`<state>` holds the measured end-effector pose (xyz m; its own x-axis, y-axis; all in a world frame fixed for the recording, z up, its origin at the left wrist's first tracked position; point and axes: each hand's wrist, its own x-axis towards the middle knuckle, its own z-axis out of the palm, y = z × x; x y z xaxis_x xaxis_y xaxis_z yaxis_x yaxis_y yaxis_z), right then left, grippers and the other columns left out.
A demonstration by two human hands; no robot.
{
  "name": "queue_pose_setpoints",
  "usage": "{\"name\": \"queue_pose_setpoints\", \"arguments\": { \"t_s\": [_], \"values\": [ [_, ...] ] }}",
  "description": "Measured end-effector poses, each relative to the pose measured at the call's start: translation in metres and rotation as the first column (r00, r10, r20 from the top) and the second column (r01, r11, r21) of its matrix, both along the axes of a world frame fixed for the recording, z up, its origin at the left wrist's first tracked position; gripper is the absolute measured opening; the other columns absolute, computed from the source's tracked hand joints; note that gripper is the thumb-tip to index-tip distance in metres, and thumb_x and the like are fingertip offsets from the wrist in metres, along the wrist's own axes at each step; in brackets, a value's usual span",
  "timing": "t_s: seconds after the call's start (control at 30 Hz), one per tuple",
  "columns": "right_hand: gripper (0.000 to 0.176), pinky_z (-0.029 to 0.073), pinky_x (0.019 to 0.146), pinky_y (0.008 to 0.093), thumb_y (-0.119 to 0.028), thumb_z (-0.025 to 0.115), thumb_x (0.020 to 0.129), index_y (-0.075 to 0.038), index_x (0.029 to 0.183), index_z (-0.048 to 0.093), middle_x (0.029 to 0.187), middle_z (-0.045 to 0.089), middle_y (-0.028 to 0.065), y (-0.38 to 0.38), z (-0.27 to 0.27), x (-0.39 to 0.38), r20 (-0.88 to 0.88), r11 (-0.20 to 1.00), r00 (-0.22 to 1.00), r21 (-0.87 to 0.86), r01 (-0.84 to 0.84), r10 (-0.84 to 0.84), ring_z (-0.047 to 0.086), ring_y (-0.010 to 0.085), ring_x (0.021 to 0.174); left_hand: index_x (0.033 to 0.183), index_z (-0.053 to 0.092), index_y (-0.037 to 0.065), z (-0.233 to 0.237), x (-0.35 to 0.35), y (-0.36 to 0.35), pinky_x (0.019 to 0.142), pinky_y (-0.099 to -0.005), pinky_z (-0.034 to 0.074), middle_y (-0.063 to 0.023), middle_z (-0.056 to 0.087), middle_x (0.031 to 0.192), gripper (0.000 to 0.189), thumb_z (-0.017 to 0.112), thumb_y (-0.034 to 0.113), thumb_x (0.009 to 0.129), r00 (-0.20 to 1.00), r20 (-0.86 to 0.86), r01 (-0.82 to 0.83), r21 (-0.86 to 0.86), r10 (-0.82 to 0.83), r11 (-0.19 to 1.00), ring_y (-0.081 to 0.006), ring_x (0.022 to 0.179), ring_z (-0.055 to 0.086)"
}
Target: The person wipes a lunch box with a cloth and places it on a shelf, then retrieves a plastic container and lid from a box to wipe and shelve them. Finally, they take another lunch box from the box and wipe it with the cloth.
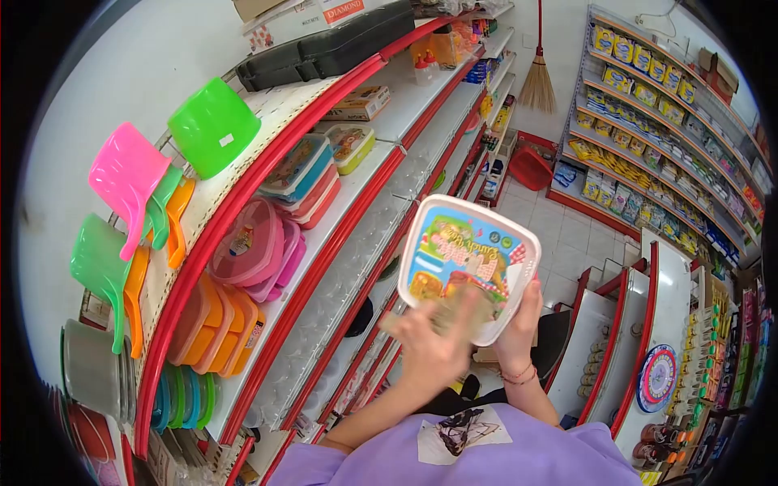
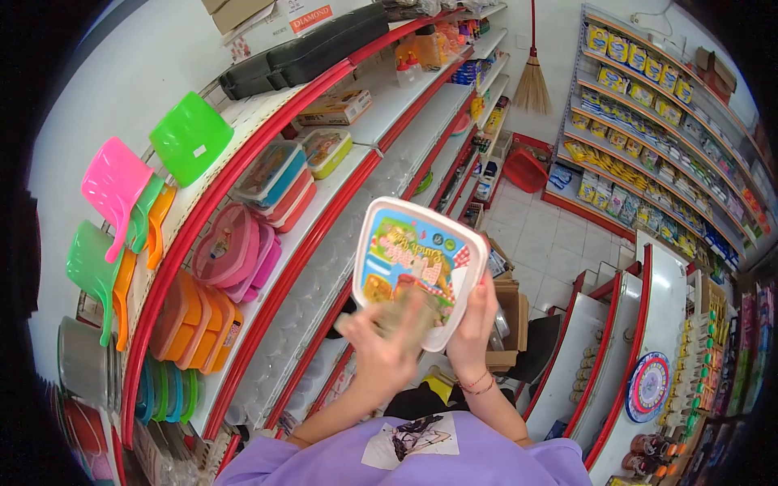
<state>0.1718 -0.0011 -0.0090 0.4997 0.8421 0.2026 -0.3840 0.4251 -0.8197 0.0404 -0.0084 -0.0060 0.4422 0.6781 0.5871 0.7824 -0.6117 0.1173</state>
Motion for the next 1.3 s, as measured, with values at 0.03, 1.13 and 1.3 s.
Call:
{"name": "queue_pose_setpoints", "arguments": {
  "t_s": [0.03, 1.13, 1.3],
  "values": [
    [0.047, 0.043, 0.082, 0.0266, -0.032, 0.032, 0.095, 0.006, 0.122, 0.040, 0.105, 0.056, 0.0113, 0.000, 0.002, 0.002, 0.029, 0.999, 0.999, 0.014, 0.032, -0.032, 0.052, 0.0138, 0.095, 0.133, 0.043, 0.018, -0.003, -0.006, 0.014, 0.079, -0.0413, 0.026, -0.0174, 0.040, 0.099, 0.054, 0.054, 0.030, 0.081, 0.994, 0.080, -0.074, -0.022, 0.076, 0.997, -0.0304, 0.091, 0.036],
    [0.043, 0.048, 0.089, 0.0406, -0.017, 0.047, 0.085, 0.001, 0.124, 0.040, 0.116, 0.054, 0.0162, 0.007, 0.009, 0.011, -0.651, 0.854, 0.673, -0.073, -0.515, 0.351, 0.057, 0.0262, 0.101, 0.109, 0.053, 0.002, -0.130, 0.004, 0.033, 0.085, -0.0448, 0.040, -0.0100, 0.052, 0.105, 0.054, 0.075, 0.027, 0.066, 0.730, 0.683, 0.276, -0.326, 0.023, 0.904, -0.0322, 0.097, 0.051],
    [0.045, 0.049, 0.087, 0.0415, -0.017, 0.047, 0.083, 0.003, 0.123, 0.041, 0.114, 0.055, 0.0190, -0.001, 0.018, 0.009, -0.743, 0.821, 0.543, 0.013, -0.571, 0.390, 0.059, 0.0290, 0.099, 0.107, 0.056, 0.000, -0.020, -0.007, 0.045, 0.083, -0.0405, 0.040, -0.0210, 0.039, 0.116, 0.037, 0.058, 0.025, 0.079, 0.709, 0.637, 0.009, 0.423, -0.304, 0.906, -0.0312, 0.100, 0.047]
  ]
}}
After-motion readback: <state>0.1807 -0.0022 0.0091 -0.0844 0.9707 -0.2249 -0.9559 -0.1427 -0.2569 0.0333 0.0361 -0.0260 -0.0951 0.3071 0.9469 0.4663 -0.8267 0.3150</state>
